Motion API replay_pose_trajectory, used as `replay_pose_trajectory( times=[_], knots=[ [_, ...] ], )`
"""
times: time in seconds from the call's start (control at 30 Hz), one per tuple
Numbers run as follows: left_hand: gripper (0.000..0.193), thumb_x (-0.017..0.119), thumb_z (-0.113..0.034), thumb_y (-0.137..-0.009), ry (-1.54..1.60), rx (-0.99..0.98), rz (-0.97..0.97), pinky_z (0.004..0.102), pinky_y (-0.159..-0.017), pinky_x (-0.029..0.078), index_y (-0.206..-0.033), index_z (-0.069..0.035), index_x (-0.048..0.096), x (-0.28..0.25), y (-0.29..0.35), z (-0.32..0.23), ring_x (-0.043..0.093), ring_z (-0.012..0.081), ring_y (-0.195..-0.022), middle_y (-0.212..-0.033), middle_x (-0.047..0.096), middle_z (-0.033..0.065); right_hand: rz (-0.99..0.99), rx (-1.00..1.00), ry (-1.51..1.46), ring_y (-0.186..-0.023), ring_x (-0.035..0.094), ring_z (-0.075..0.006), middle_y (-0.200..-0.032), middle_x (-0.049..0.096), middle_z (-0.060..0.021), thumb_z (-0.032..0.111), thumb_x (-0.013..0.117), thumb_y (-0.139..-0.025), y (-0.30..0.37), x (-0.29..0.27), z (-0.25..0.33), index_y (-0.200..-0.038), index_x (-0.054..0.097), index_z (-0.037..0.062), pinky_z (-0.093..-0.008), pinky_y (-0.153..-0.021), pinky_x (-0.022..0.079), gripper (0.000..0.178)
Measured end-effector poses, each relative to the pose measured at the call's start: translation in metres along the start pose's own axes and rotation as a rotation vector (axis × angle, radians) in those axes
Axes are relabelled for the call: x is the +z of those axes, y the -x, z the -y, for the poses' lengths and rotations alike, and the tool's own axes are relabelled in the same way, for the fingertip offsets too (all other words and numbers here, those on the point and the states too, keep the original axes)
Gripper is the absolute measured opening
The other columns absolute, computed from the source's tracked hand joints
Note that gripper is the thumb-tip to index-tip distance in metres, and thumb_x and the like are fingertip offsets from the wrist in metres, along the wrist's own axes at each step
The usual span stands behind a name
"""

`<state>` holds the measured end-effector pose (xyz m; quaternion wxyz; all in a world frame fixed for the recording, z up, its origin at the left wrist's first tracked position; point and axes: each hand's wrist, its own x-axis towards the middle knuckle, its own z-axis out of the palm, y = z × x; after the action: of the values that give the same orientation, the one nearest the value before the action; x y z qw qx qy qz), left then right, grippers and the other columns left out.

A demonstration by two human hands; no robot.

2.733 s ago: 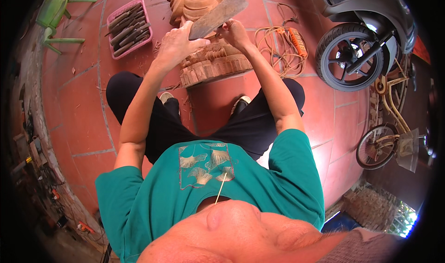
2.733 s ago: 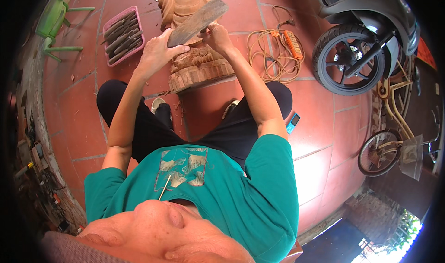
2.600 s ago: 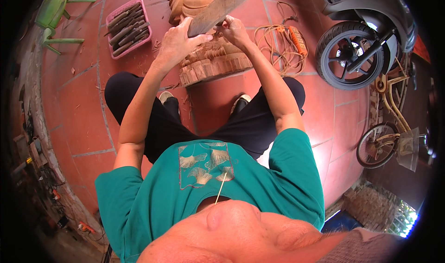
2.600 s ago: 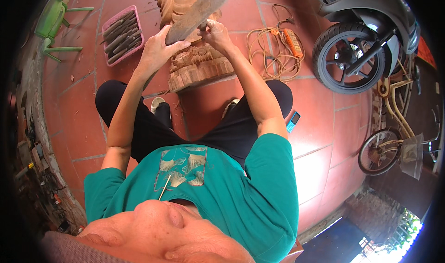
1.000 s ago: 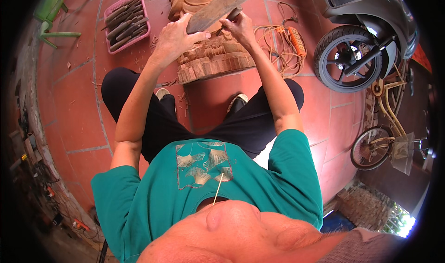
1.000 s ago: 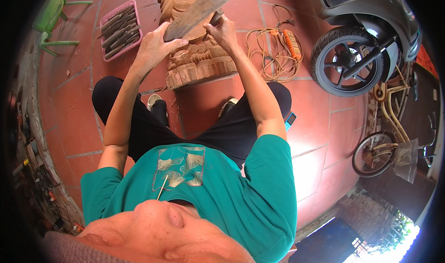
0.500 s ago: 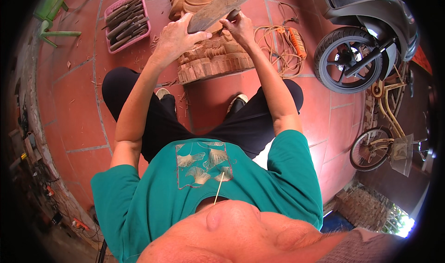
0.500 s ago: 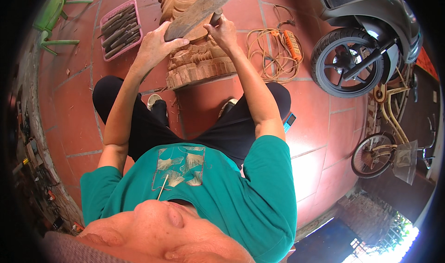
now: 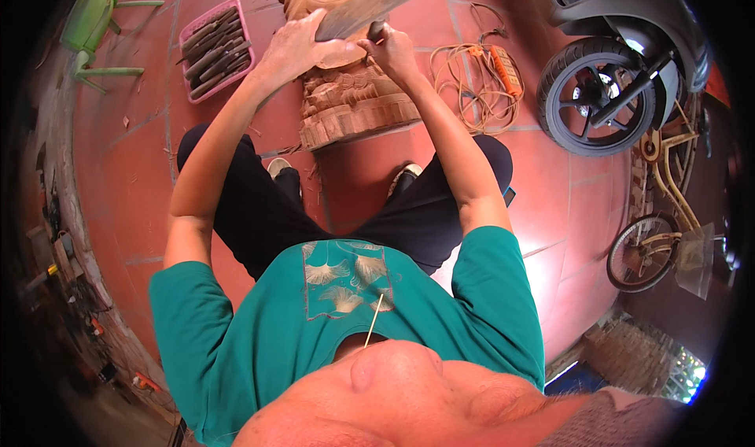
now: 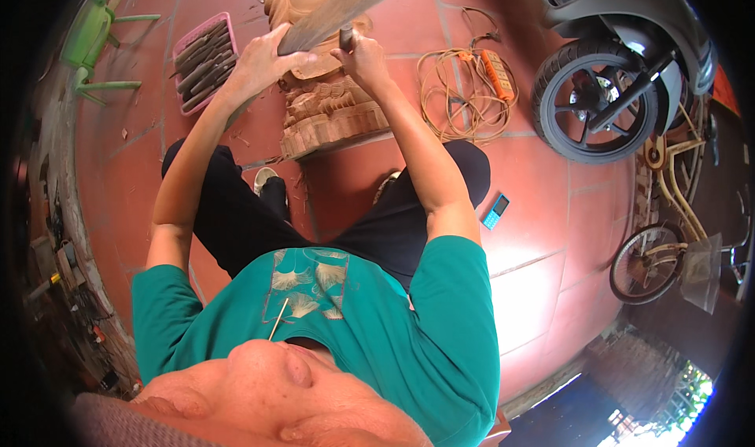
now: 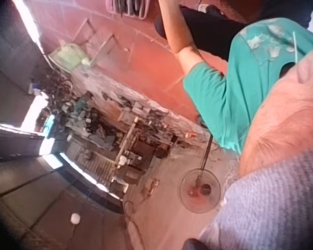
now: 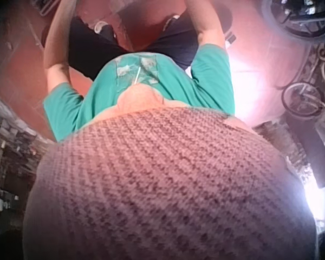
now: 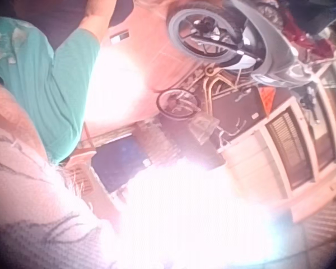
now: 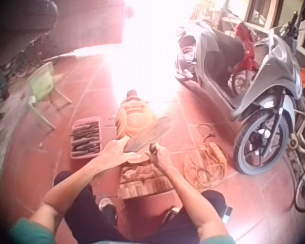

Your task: The person carves a wooden sculpture using a chisel and mallet, repeatedly striking the chisel to shape the wood. The person occasionally pauses to inspect the work and adjust the tool.

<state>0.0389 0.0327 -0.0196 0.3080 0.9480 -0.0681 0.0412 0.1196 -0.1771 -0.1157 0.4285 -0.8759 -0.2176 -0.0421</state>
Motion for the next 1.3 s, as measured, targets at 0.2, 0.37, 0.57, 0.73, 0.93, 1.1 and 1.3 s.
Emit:
replay_pose_trajectory(
  times=[0.2,0.37,0.57,0.73,0.93,1.1,1.3],
  knots=[
    [0.067,0.075,-0.053,-0.083,0.078,-0.095,0.061,0.0449,-0.084,0.051,-0.115,0.004,0.062,-0.002,0.004,-0.005,0.069,0.0348,-0.093,-0.097,0.070,0.0248,-0.005,-0.065,-0.037,-0.078,0.067,-0.0430,-0.077,0.067,-0.0207,0.020,0.083,-0.081,-0.001,0.001,-0.006,-0.083,0.059,0.0023,-0.0471,-0.069,0.053,0.030],
    [0.066,0.073,-0.053,-0.084,0.231,-0.132,0.049,0.0450,-0.083,0.051,-0.111,0.006,0.062,-0.010,0.008,-0.013,0.068,0.0344,-0.092,-0.096,0.069,0.0246,0.006,-0.034,0.027,-0.075,0.069,-0.0388,-0.077,0.069,-0.0197,0.025,0.082,-0.083,-0.004,0.004,-0.005,-0.086,0.063,0.0023,-0.0450,-0.068,0.053,0.030],
    [0.080,0.071,-0.063,-0.082,-0.015,-0.118,0.170,0.0489,-0.091,0.051,-0.120,0.007,0.061,-0.005,0.004,-0.001,0.068,0.0402,-0.105,-0.106,0.069,0.0286,0.021,-0.048,0.015,-0.079,0.069,-0.0407,-0.081,0.070,-0.0212,0.023,0.081,-0.083,0.000,0.001,-0.010,-0.087,0.063,0.0007,-0.0464,-0.069,0.053,0.029],
    [0.081,0.072,-0.062,-0.082,0.060,-0.086,0.134,0.0478,-0.093,0.050,-0.124,0.006,0.061,-0.008,0.011,-0.004,0.067,0.0394,-0.108,-0.108,0.069,0.0282,0.058,0.001,-0.018,-0.077,0.070,-0.0389,-0.080,0.071,-0.0209,0.020,0.079,-0.084,0.006,-0.007,0.001,-0.088,0.064,0.0004,-0.0452,-0.069,0.054,0.025],
    [0.081,0.073,-0.061,-0.082,0.182,-0.073,0.089,0.0472,-0.094,0.050,-0.125,0.006,0.060,-0.017,0.012,-0.011,0.068,0.0382,-0.107,-0.108,0.070,0.0260,0.033,-0.018,0.002,-0.076,0.071,-0.0367,-0.080,0.071,-0.0203,0.019,0.079,-0.084,0.008,-0.006,0.005,-0.088,0.065,0.0004,-0.0438,-0.070,0.055,0.024],
    [0.081,0.073,-0.061,-0.082,0.150,-0.063,0.061,0.0478,-0.093,0.050,-0.125,0.006,0.060,-0.018,0.010,-0.006,0.068,0.0386,-0.105,-0.107,0.069,0.0251,-0.065,0.043,-0.209,-0.070,0.071,-0.0292,-0.077,0.071,-0.0175,0.020,0.079,-0.085,0.003,-0.009,0.002,-0.089,0.065,-0.0001,-0.0390,-0.067,0.055,0.025],
    [0.081,0.073,-0.063,-0.081,0.156,-0.062,0.060,0.0478,-0.092,0.051,-0.125,0.004,0.061,-0.018,0.010,-0.006,0.068,0.0384,-0.105,-0.107,0.070,0.0252,-0.014,-0.006,-0.084,-0.071,0.071,-0.0140,-0.079,0.074,-0.0104,0.016,0.076,-0.092,0.001,-0.013,-0.008,-0.095,0.067,-0.0032,-0.0288,-0.065,0.057,0.021]
  ],
)
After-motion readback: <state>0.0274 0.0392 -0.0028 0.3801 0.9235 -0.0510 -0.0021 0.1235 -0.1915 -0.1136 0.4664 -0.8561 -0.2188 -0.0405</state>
